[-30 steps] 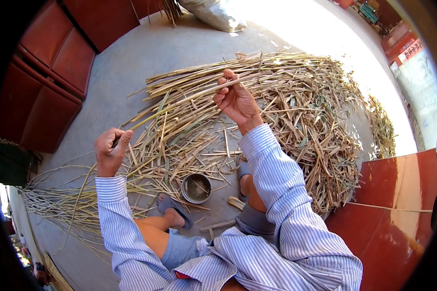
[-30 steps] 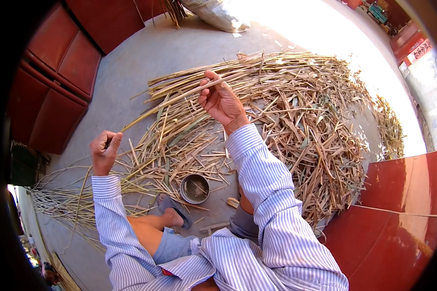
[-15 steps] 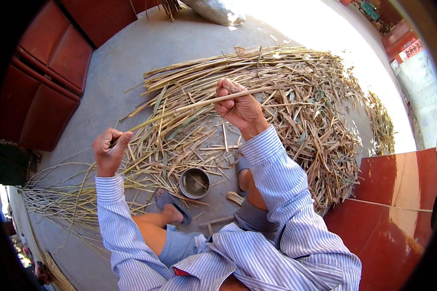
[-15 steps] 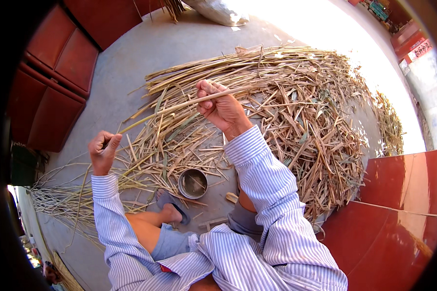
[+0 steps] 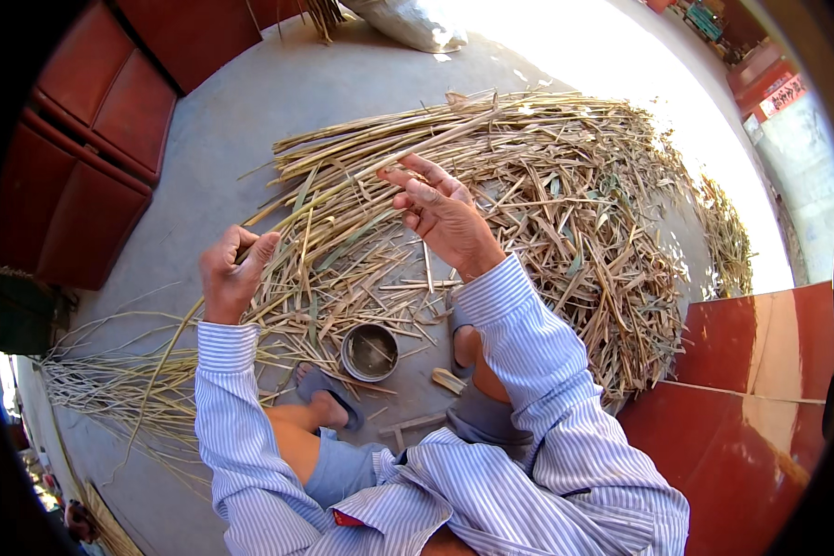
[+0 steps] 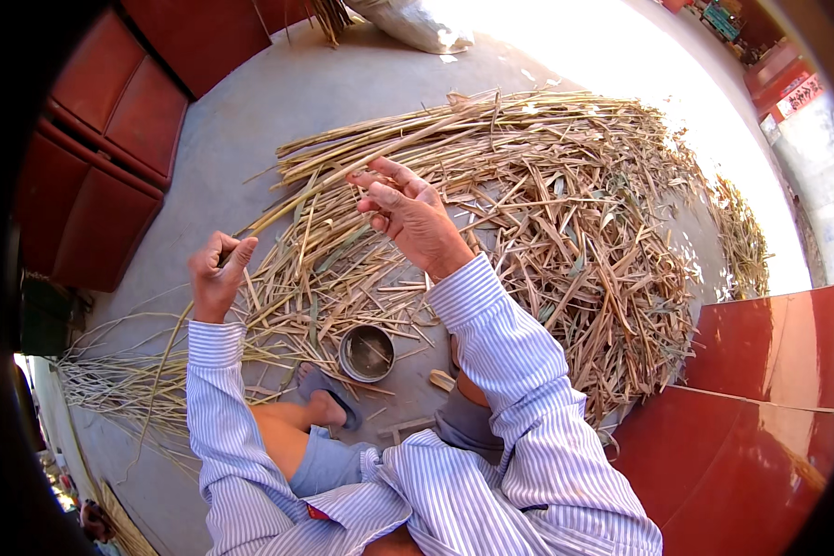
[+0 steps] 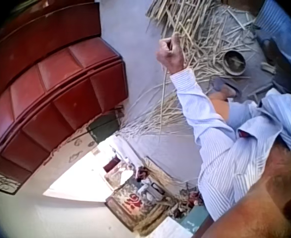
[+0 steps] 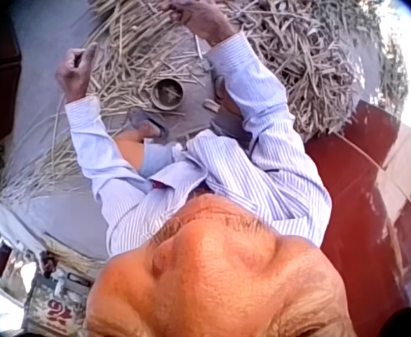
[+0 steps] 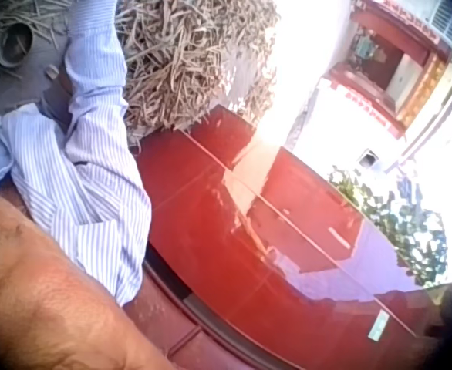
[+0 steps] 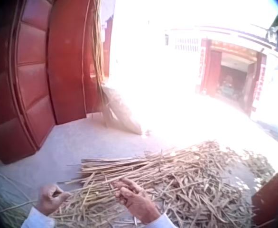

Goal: The person sits on the floor and repeatedly strips leaves and fibers from long plant stalks by hand. The stripped stalks are placed to the left, while the removed material accumulates in a pile to the right.

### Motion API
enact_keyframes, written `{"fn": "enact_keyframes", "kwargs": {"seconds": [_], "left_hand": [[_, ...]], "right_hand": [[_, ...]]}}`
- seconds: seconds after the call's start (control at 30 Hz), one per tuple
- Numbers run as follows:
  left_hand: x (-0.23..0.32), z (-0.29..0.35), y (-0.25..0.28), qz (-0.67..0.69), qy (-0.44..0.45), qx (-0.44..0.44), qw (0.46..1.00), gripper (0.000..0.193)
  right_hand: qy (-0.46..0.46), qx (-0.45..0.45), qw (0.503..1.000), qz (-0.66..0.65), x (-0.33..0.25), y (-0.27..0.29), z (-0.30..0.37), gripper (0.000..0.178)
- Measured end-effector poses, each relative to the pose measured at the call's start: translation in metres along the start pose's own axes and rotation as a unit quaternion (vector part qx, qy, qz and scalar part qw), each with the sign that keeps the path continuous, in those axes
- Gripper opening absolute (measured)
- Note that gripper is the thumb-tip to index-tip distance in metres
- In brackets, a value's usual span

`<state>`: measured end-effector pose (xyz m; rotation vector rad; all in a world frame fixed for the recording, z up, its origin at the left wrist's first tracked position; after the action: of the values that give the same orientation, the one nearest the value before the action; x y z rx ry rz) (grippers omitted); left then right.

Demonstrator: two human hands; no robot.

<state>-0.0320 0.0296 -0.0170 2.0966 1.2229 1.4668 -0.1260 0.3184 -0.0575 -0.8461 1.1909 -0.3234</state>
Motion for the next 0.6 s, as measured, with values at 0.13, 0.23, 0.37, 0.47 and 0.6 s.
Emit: {"fn": "enact_keyframes", "kwargs": {"seconds": [0.13, 0.23, 0.37, 0.47, 0.6], "left_hand": [[0.009, 0.001, -0.006, -0.027, -0.096, 0.006, 0.995, 0.029], [0.010, 0.006, -0.005, -0.030, -0.088, -0.009, 0.996, 0.028], [0.008, 0.015, -0.006, -0.036, -0.105, 0.004, 0.994, 0.028], [0.021, 0.021, -0.011, -0.047, -0.144, 0.018, 0.988, 0.028], [0.028, 0.024, -0.009, -0.074, -0.173, 0.025, 0.982, 0.027]], "right_hand": [[0.026, 0.051, 0.998, -0.007, 0.003, -0.001, -0.013, 0.031], [0.023, 0.074, 0.997, 0.000, 0.005, 0.001, -0.023, 0.027], [0.017, 0.113, 0.993, 0.042, 0.010, 0.002, -0.029, 0.023], [0.025, 0.138, 0.987, 0.075, 0.011, 0.010, -0.033, 0.025], [0.022, 0.162, 0.983, 0.081, 0.011, 0.008, -0.033, 0.025]]}}
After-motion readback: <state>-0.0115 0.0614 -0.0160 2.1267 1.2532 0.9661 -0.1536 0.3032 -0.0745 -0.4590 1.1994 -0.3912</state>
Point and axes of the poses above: each hand's wrist, its own z-axis away from the middle knuckle, its own y-axis out of the back of the hand, x = y × z, the point moved 1 cm from there along -z, towards the middle knuckle, and after that the axes turned 5 degrees about x, right-handed, at the moved point
